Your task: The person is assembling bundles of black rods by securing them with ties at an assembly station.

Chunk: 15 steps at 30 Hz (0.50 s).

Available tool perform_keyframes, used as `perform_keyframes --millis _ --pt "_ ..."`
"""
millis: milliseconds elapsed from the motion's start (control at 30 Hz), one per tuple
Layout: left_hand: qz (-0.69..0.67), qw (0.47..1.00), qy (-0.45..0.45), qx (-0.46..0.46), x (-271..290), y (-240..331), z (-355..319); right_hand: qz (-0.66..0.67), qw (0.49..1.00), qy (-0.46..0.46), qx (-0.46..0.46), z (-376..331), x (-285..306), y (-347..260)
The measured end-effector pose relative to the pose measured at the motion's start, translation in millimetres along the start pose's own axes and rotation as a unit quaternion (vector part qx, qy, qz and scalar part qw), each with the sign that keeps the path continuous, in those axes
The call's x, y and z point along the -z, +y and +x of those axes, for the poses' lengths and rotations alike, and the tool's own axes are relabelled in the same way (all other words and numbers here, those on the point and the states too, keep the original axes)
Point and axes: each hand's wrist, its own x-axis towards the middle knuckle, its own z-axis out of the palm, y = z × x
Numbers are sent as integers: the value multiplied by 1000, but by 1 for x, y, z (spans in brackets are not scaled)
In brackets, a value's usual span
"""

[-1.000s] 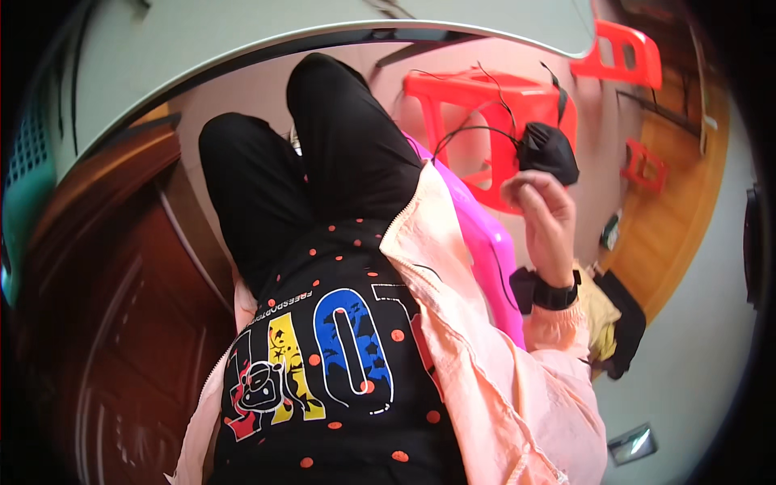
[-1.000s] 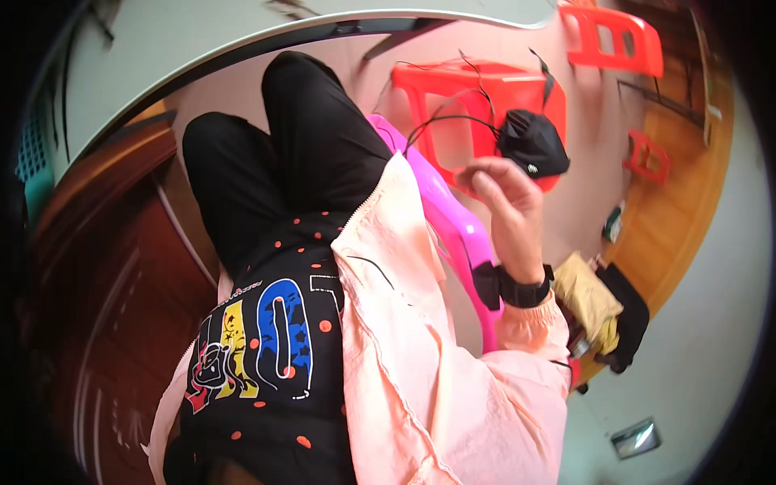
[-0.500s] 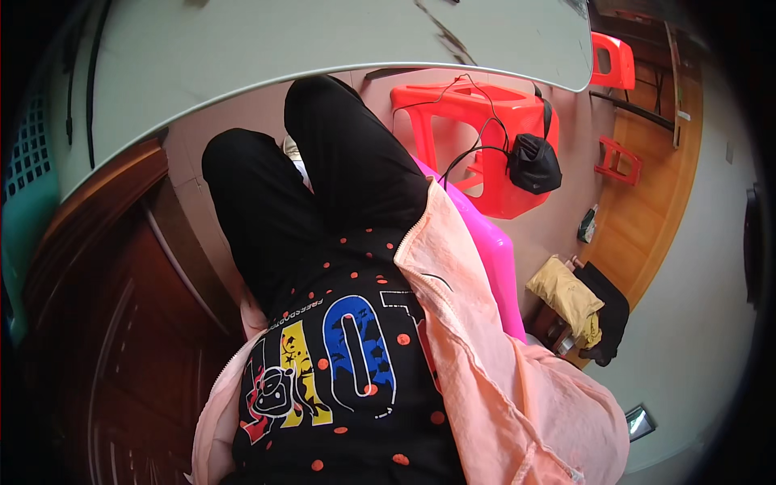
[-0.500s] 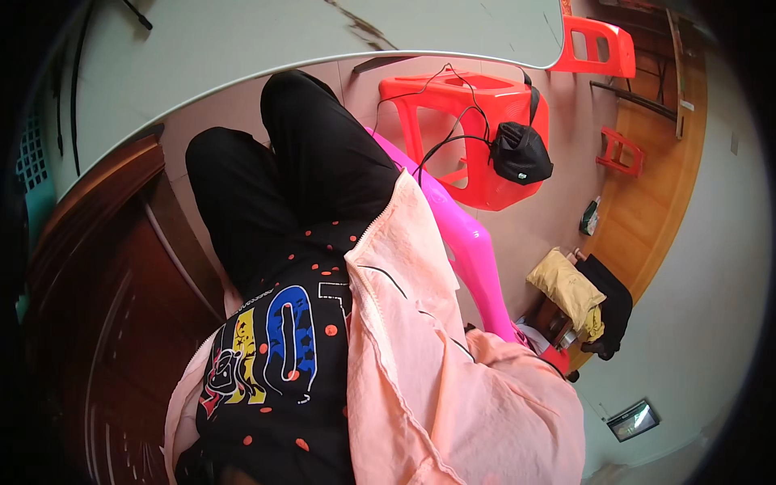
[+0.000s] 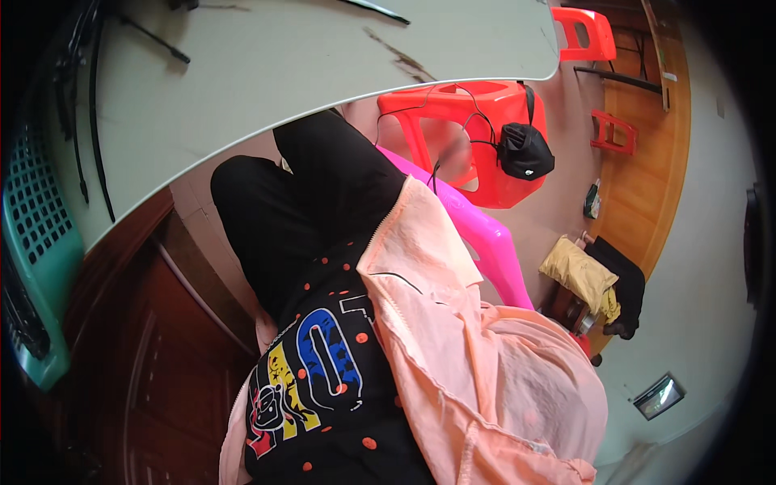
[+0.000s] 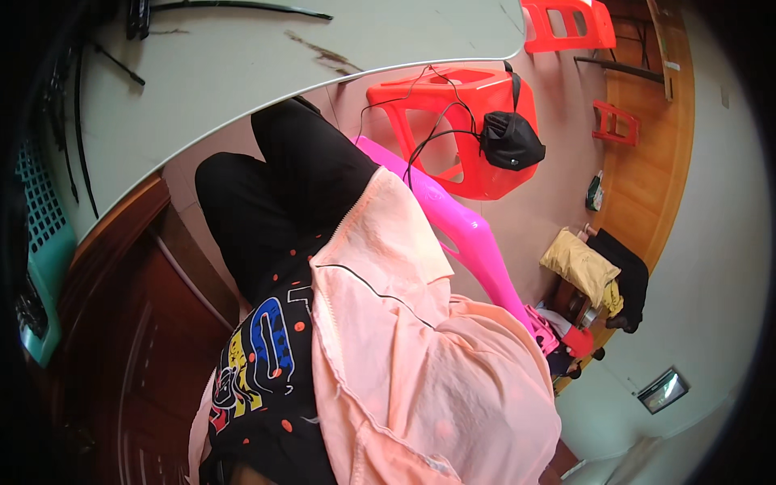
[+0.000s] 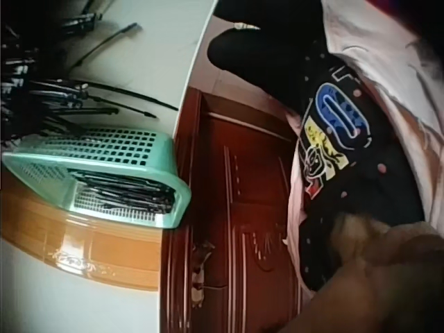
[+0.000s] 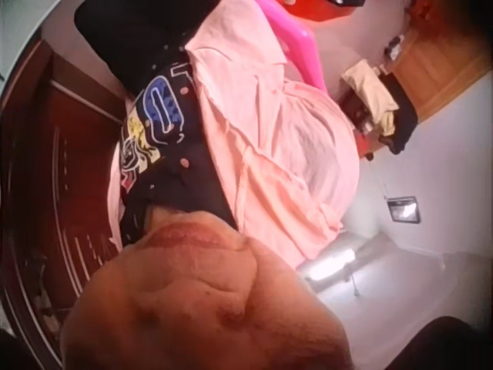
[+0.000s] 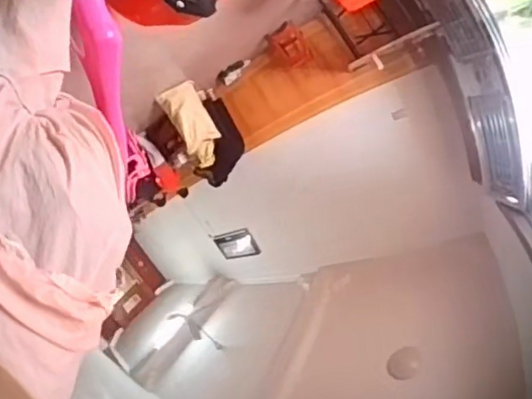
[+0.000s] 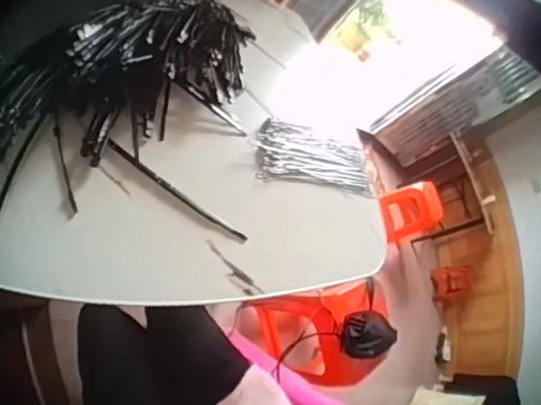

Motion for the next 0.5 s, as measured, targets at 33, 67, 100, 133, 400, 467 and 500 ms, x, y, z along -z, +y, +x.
perform_keyframes --millis 33,67,100,133,400,467,500 --pt "27 1000 -5 1 0 -2 -4 9 1000 -12 -9 -1 0 2" --pt "54 999 -10 2 0 -3 -8 18 999 -24 -18 -2 0 4" --pt "80 997 -14 2 0 -4 -12 26 999 -37 -28 -3 -1 7" --pt "109 994 -17 1 -2 -8 -16 37 997 -50 -38 -5 -1 10" --pt "315 948 -34 11 5 -18 -38 106 975 -155 -116 -17 -1 40" --pt "362 931 -41 20 9 -21 -39 117 968 -176 -133 -22 2 46" --pt "383 922 -45 26 10 -22 -38 122 965 -185 -142 -21 5 48"
